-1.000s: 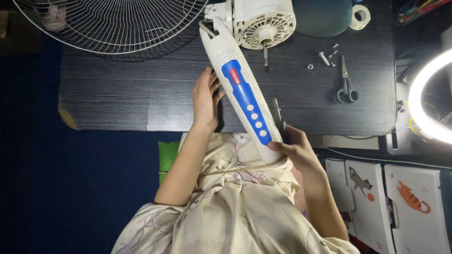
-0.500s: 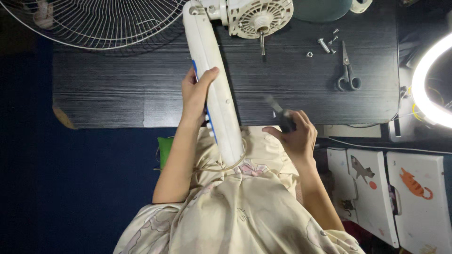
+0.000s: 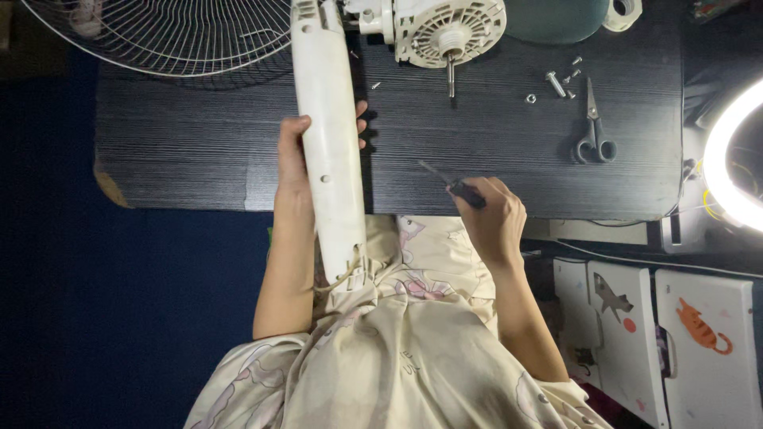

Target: The person disassembles a white electric fan by removing screws from the neck and motor housing using a screwdriver. They separate the neck from the motor and place the parts on the table.

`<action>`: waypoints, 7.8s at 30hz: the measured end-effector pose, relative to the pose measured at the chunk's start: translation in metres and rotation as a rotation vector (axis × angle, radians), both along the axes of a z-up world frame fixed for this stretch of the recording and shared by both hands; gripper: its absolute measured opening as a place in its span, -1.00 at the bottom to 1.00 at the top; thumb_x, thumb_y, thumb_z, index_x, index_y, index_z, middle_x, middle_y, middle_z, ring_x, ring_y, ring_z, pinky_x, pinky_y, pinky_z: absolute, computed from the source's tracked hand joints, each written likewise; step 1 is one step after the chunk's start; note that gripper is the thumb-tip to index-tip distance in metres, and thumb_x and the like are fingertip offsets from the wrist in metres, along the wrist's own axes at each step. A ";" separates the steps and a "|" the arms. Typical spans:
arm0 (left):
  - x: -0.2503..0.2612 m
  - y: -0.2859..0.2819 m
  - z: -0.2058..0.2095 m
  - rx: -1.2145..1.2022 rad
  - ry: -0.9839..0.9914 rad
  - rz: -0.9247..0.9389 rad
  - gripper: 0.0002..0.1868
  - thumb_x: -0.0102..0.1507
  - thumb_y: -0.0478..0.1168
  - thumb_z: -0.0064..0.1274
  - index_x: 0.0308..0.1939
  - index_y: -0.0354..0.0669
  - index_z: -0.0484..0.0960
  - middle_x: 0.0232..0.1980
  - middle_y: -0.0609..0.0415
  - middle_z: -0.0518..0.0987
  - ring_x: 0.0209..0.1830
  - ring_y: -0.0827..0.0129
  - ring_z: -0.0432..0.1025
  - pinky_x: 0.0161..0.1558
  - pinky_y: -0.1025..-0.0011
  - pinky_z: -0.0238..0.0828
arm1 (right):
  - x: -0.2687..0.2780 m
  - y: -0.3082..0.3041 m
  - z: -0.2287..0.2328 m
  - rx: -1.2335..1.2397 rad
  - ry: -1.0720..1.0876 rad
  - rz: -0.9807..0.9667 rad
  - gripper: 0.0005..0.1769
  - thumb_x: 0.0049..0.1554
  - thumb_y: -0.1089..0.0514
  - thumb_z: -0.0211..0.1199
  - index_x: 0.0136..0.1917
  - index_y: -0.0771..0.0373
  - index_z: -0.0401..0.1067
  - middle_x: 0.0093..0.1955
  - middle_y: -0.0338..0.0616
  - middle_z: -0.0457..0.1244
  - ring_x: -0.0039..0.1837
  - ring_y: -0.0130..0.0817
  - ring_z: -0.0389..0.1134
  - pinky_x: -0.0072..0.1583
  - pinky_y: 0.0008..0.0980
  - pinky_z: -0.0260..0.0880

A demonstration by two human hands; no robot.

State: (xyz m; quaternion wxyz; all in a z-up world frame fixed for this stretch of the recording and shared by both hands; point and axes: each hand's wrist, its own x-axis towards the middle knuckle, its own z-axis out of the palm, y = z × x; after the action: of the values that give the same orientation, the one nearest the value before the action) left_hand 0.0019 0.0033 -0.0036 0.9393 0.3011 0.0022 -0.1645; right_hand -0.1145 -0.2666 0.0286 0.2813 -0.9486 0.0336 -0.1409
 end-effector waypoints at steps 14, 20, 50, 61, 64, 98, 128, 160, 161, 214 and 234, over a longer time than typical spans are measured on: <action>0.012 0.032 -0.022 -0.267 -0.011 -0.009 -0.10 0.33 0.34 -0.25 0.46 -0.37 0.30 0.18 -0.36 0.50 -0.07 0.08 0.61 -0.20 0.20 0.67 | 0.048 0.006 -0.003 0.059 -0.099 0.189 -0.80 0.03 0.29 0.40 -0.04 0.34 0.52 -0.01 0.03 0.42 -0.04 -0.05 0.48 -0.03 -0.20 0.46; 0.010 0.021 -0.019 -0.130 -0.082 0.045 -0.11 0.34 0.32 -0.20 0.40 -0.45 0.40 0.06 -0.30 0.60 -0.18 0.13 0.62 -0.29 0.20 0.65 | 0.115 0.040 -0.002 0.167 -0.128 0.386 -0.64 0.05 0.34 0.34 0.15 0.33 0.50 0.05 -0.01 0.41 0.05 -0.03 0.47 0.07 -0.15 0.44; 0.003 0.021 -0.017 0.016 -0.014 0.025 -0.08 0.30 0.34 -0.18 0.42 -0.41 0.39 0.12 -0.30 0.59 -0.14 0.15 0.59 -0.26 0.21 0.64 | 0.164 0.082 -0.010 0.105 -0.160 0.308 -0.76 0.11 0.39 0.25 0.08 0.37 0.52 0.07 0.02 0.29 -0.07 0.00 0.45 -0.05 -0.16 0.49; 0.004 0.022 -0.018 -0.034 -0.004 -0.002 -0.11 0.32 0.32 -0.20 0.40 -0.42 0.41 0.13 -0.26 0.59 -0.11 0.15 0.59 -0.21 0.19 0.64 | 0.194 0.109 -0.027 -0.148 -0.148 0.303 -0.68 0.03 0.27 0.32 0.09 0.29 0.48 0.13 -0.02 0.30 -0.05 0.08 0.44 -0.03 0.00 0.46; 0.005 0.023 -0.018 -0.056 0.002 -0.024 -0.12 0.30 0.32 -0.21 0.41 -0.38 0.39 0.14 -0.25 0.59 -0.11 0.15 0.59 -0.20 0.19 0.65 | 0.211 0.119 -0.037 -0.143 -0.324 0.342 -0.63 -0.03 0.30 0.30 0.09 0.32 0.46 0.24 0.01 0.30 -0.07 0.04 0.44 -0.08 -0.05 0.48; -0.008 0.006 0.012 0.256 -0.138 -0.131 -0.22 0.27 -0.01 0.00 0.46 -0.27 0.07 0.19 -0.30 0.51 -0.07 -0.02 0.59 -0.13 0.00 0.66 | 0.159 -0.113 0.011 -0.505 -0.147 0.065 -0.70 0.06 0.35 0.40 0.09 0.39 0.54 0.11 0.04 0.38 -0.03 -0.02 0.47 -0.04 -0.11 0.46; -0.044 -0.014 0.005 0.803 -0.034 -0.109 -0.35 0.29 0.09 0.12 0.23 -0.41 0.49 -0.04 -0.05 0.63 -0.16 0.44 0.49 -0.17 0.47 0.46 | 0.098 -0.112 -0.016 -0.102 -0.474 -0.086 -0.76 0.09 0.50 0.35 0.04 0.39 0.54 0.10 0.01 0.40 0.10 -0.12 0.47 0.12 -0.24 0.47; -0.047 0.046 0.039 0.978 0.056 -0.193 -0.30 0.05 0.04 0.32 0.18 -0.28 0.65 -0.15 0.07 0.71 -0.32 0.46 0.55 -0.24 0.45 0.49 | 0.098 -0.107 -0.012 -0.058 -0.468 -0.145 -0.79 0.08 0.45 0.41 0.02 0.43 0.53 0.03 -0.01 0.40 -0.05 -0.18 0.45 -0.05 -0.28 0.39; -0.046 0.053 0.046 1.050 0.044 -0.219 -0.29 0.03 0.05 0.33 0.18 -0.27 0.66 -0.13 0.04 0.72 -0.29 0.44 0.56 -0.20 0.45 0.50 | 0.098 -0.107 -0.012 -0.060 -0.464 -0.152 -0.78 0.07 0.45 0.42 0.02 0.43 0.53 0.04 0.00 0.40 -0.05 -0.17 0.45 -0.06 -0.27 0.39; 0.031 0.155 0.072 1.957 -0.186 -0.481 0.04 -0.01 0.17 0.40 0.41 -0.33 0.39 0.36 -0.36 0.42 0.36 -0.09 0.36 0.31 0.03 0.27 | 0.094 -0.107 -0.011 -0.027 -0.452 -0.179 -0.82 0.12 0.39 0.44 0.01 0.41 0.56 -0.01 -0.02 0.41 -0.06 -0.17 0.46 -0.04 -0.28 0.38; -0.007 0.146 0.082 1.929 -0.704 0.104 -0.24 0.19 -0.12 0.21 0.45 -0.28 0.40 0.38 -0.44 0.38 0.38 -0.26 0.28 0.35 -0.01 0.22 | 0.094 -0.106 -0.010 -0.003 -0.455 -0.180 -0.84 0.13 0.39 0.42 0.01 0.42 0.56 -0.03 -0.04 0.40 -0.10 -0.20 0.44 -0.06 -0.29 0.36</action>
State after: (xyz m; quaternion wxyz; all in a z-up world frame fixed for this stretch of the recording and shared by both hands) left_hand -0.0053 0.1497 0.0780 0.2511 0.9582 -0.1291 0.0457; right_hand -0.0209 -0.3724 0.0182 0.2664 -0.8862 0.0534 -0.3753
